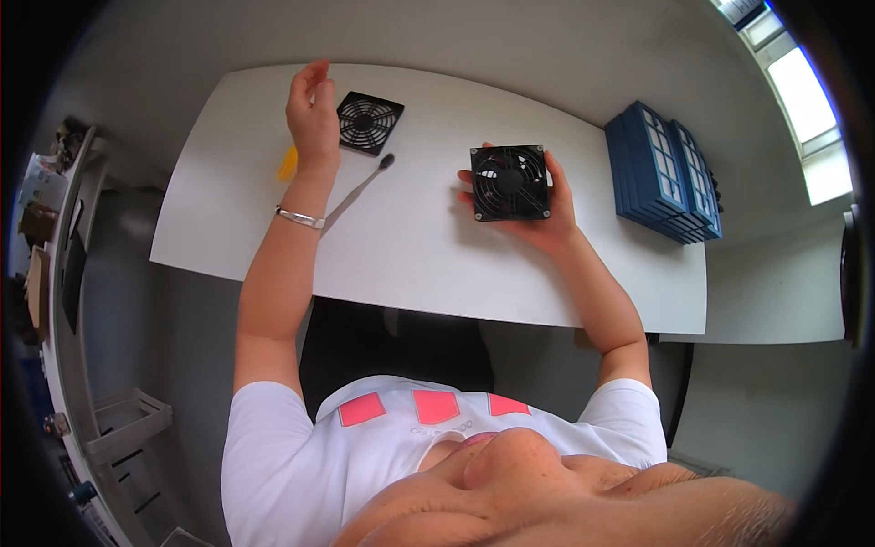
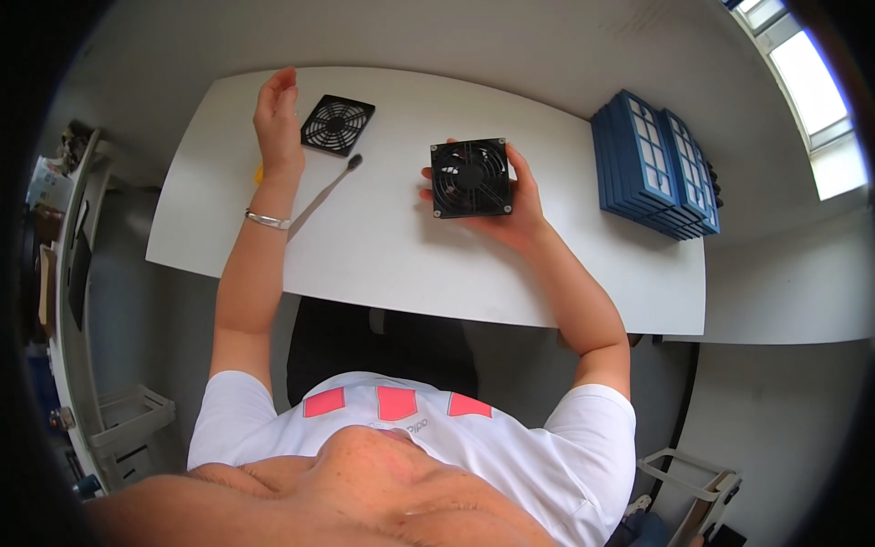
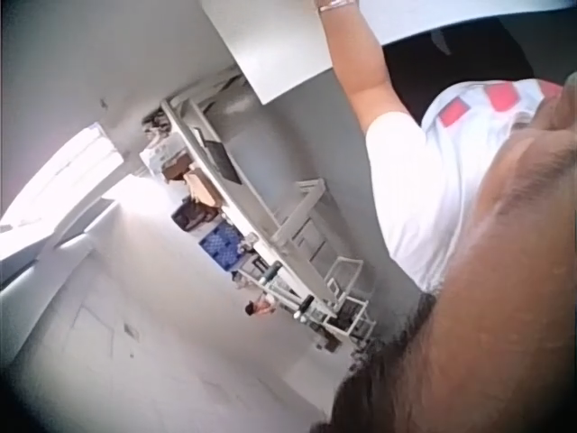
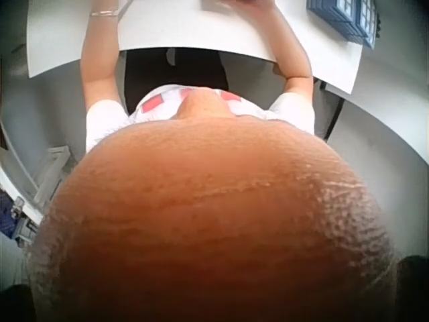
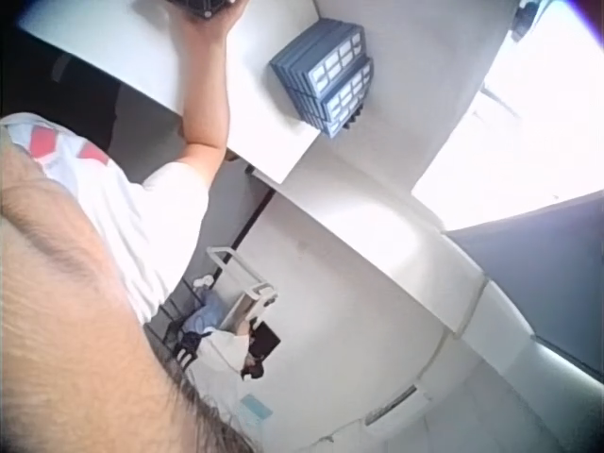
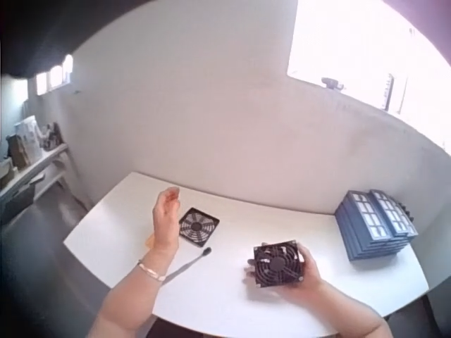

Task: The recorder uses a screwdriver to remove screws and disassemble a black computer cooling fan on a white desk.

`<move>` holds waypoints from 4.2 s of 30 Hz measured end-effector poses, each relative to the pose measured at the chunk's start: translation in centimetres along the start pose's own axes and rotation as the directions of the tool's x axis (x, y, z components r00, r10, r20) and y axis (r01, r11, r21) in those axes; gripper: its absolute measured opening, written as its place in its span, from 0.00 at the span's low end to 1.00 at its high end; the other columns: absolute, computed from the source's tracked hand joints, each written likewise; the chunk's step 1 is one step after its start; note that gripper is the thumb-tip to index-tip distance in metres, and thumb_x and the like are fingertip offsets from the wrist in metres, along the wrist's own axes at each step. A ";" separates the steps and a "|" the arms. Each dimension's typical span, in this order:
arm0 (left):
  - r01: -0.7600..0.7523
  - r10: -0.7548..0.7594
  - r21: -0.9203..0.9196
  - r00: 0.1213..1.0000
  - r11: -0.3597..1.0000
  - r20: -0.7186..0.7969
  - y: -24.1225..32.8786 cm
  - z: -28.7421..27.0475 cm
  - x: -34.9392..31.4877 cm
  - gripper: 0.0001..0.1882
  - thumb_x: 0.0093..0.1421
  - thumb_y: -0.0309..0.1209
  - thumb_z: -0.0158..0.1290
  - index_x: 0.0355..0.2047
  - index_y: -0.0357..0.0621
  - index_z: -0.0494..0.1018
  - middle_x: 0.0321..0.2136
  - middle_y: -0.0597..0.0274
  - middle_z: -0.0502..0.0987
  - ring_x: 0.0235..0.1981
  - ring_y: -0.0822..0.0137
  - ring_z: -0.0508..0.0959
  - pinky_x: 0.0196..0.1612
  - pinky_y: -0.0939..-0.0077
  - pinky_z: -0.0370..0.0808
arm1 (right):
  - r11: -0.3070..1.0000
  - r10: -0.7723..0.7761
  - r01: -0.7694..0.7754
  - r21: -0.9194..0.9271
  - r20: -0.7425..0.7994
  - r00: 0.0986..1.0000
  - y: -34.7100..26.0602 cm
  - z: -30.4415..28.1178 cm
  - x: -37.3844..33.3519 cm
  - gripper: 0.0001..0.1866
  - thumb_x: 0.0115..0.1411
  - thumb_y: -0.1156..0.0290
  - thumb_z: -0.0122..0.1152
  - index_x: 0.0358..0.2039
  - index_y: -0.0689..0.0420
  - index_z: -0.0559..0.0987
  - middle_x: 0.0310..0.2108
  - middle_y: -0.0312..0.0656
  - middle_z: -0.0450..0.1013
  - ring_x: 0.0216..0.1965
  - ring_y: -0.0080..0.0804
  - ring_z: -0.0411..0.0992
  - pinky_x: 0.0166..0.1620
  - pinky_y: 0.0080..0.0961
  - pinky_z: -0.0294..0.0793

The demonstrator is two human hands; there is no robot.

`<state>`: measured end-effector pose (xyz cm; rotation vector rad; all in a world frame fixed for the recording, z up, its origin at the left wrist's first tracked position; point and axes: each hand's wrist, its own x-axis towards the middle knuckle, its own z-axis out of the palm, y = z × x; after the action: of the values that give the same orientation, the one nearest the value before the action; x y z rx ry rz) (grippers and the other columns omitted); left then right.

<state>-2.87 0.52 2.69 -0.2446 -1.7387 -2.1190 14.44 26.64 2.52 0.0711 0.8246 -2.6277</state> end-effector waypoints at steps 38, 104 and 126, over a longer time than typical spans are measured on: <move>-0.341 -0.254 0.930 0.895 0.141 0.367 1.1 -9.0 0.3 0.28 0.58 0.32 0.57 0.61 0.50 0.67 0.47 0.50 0.76 0.50 0.52 0.77 0.52 0.58 0.75 | 0.065 -0.538 0.167 -0.984 0.106 0.836 1.2 -2.3 0.4 0.24 0.60 0.66 0.61 0.57 0.56 0.73 0.54 0.47 0.73 0.53 0.38 0.72 0.56 0.32 0.71; -0.388 0.268 -0.093 0.426 0.917 0.864 7.6 6.1 -5.7 0.08 0.63 0.26 0.58 0.42 0.42 0.76 0.36 0.59 0.82 0.34 0.62 0.85 0.38 0.76 0.81 | -0.005 -0.606 0.419 -0.908 0.336 0.721 0.8 -0.6 -0.2 0.18 0.63 0.63 0.64 0.53 0.53 0.78 0.42 0.39 0.75 0.41 0.32 0.72 0.50 0.26 0.72; -0.826 0.106 0.250 0.347 0.505 0.932 8.5 5.4 -7.0 0.10 0.59 0.40 0.62 0.36 0.51 0.80 0.21 0.65 0.73 0.18 0.65 0.75 0.24 0.75 0.71 | -0.324 -0.410 0.073 -0.943 0.209 0.888 1.1 1.7 -2.1 0.14 0.71 0.56 0.50 0.45 0.53 0.72 0.27 0.42 0.76 0.26 0.45 0.75 0.30 0.37 0.72</move>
<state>6.29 5.76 8.90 -1.5924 -2.3387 -0.6124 16.89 25.62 3.66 -0.3290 3.1207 -1.1481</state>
